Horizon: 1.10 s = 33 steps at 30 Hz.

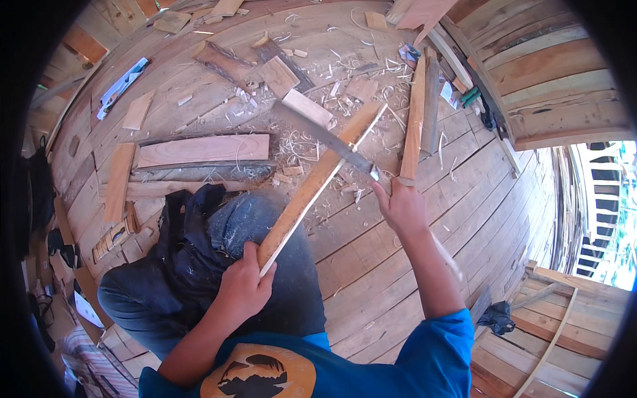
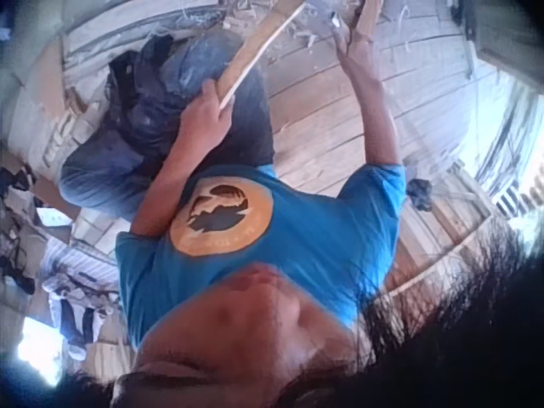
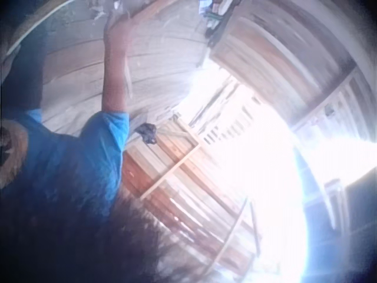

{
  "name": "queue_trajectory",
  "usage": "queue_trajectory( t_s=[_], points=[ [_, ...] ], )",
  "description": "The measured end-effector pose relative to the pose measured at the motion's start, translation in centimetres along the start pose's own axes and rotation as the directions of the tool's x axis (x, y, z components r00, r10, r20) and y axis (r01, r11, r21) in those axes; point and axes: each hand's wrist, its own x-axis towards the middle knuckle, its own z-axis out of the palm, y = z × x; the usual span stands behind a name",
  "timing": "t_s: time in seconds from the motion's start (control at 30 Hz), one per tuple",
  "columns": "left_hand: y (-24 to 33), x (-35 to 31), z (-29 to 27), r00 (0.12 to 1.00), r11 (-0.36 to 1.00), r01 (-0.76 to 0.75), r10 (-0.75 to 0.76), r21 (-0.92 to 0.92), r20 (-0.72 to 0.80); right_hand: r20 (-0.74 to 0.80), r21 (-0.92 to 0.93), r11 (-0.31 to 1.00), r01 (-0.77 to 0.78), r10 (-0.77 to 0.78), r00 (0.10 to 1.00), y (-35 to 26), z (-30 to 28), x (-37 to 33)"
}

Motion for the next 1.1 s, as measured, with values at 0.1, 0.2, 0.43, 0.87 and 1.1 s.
queue_trajectory(
  t_s=[0.1, 0.2, 0.43, 0.87, 1.1],
  points=[
    [-0.5, -0.1, 0.2, 1.0, 1.0, -0.018, 0.018, -0.018, -0.011, 0.133, -0.016, 0.963, 0.269, -0.265, 0.955, -3.4, 0.5, -2.5],
    [-0.5, -0.4, 0.3, 0.999, 0.999, -0.027, 0.026, -0.028, -0.018, 0.045, -0.088, 0.982, 0.167, -0.164, 0.985, 0.0, 1.9, -0.1],
    [-0.2, 0.3, -0.2, 1.0, 1.0, -0.015, 0.014, -0.021, -0.002, 0.085, -0.121, 0.978, 0.17, -0.16, 0.983, -0.7, 0.3, -0.5],
    [-0.7, 0.8, -0.2, 0.999, 0.996, -0.037, 0.039, -0.083, 0.033, -0.156, 0.176, 0.89, -0.421, 0.447, 0.881, 9.5, 1.7, -2.4],
    [-4.4, 1.4, -1.0, 0.971, 0.877, 0.027, 0.091, -0.479, 0.222, -0.052, 0.581, 0.739, -0.34, 0.45, 0.891, -1.4, 6.4, -10.7]
  ],
)
